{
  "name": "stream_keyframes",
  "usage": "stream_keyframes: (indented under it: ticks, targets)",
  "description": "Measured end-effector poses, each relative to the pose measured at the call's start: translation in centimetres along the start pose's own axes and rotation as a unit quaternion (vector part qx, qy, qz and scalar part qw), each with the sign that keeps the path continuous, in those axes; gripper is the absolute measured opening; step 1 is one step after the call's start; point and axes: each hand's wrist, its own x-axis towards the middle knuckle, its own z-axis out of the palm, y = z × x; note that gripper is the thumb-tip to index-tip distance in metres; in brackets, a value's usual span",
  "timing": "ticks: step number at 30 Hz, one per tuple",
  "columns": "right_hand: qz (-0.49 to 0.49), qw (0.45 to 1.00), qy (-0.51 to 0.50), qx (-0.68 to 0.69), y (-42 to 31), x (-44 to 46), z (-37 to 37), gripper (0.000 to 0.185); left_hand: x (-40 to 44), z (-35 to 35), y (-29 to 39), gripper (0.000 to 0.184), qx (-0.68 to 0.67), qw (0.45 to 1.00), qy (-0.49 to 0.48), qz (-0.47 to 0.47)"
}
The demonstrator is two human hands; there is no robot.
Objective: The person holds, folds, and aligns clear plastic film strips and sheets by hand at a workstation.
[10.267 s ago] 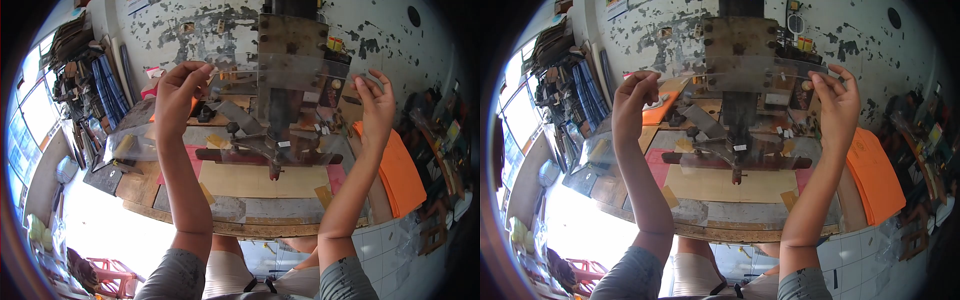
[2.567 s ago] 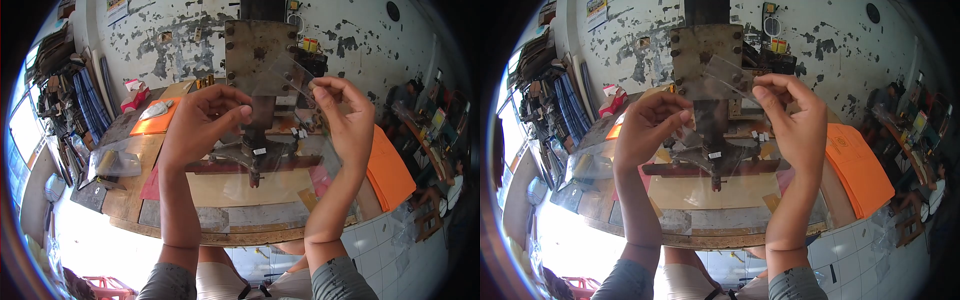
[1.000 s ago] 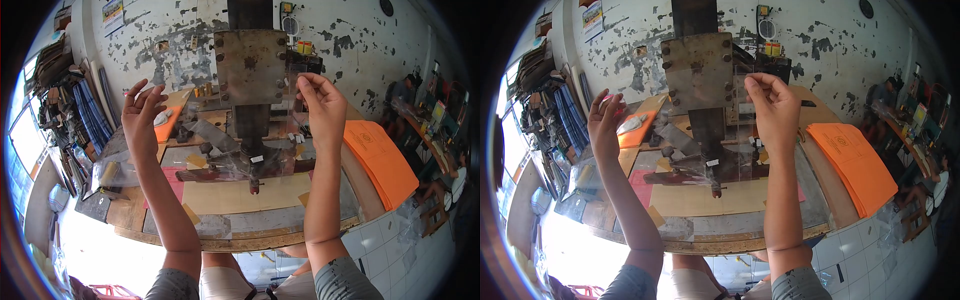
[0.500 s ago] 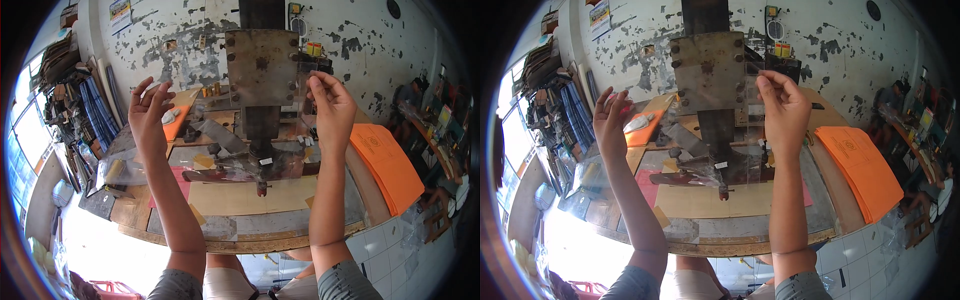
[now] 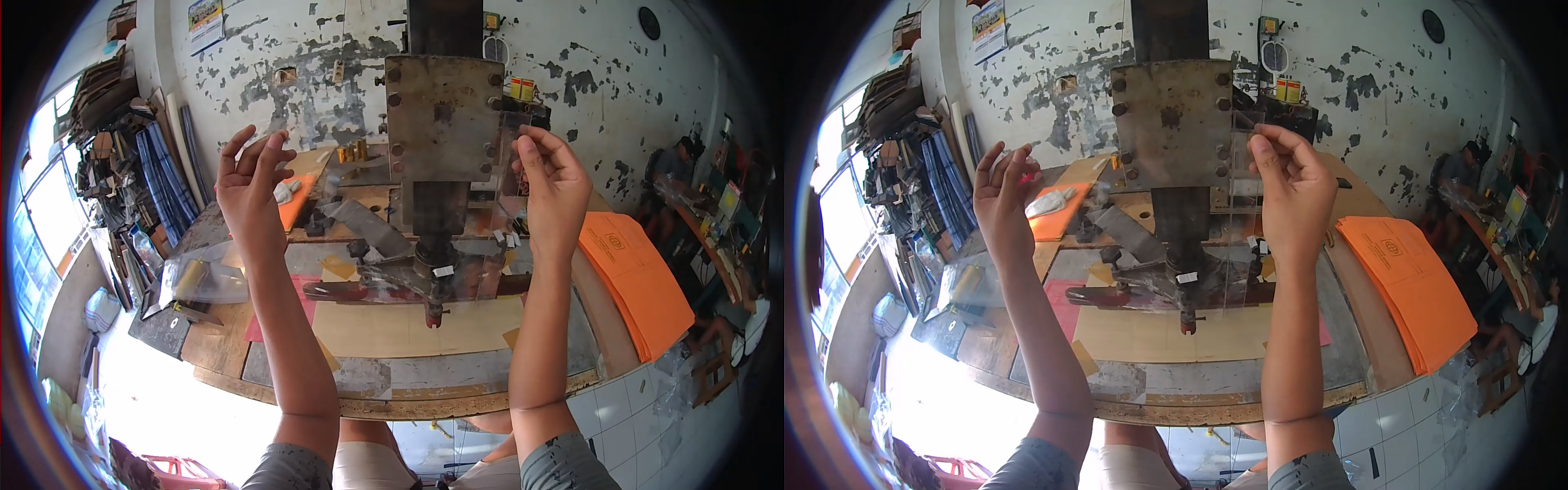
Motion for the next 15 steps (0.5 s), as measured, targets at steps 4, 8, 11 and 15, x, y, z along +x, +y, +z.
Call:
stream_keyframes:
  ticks: [4, 8, 11, 15]
  targets:
    - [-0.008, 1.000, -0.004, -0.004, 0.13, 0.02, -0.02, 0.022, 0.09, -0.20, -0.13, 0.053, 0.002, 1.000, 0.001, 0.002]
    - [-0.017, 1.000, -0.007, -0.008, 0.13, 0.06, -0.05, 0.022, 0.09, -0.05, 0.00, 0.044, -0.022, 1.000, 0.013, 0.010]
    - [-0.013, 1.000, -0.008, -0.003, 0.03, 0.04, -0.10, 0.021, 0.07, -0.07, 0.06, 0.044, -0.027, 0.999, 0.014, 0.016]
    - [-0.020, 1.000, -0.006, -0.010, 0.00, 0.09, -0.14, 0.021, 0.22, -0.23, -0.05, 0.045, -0.021, 1.000, 0.013, 0.014]
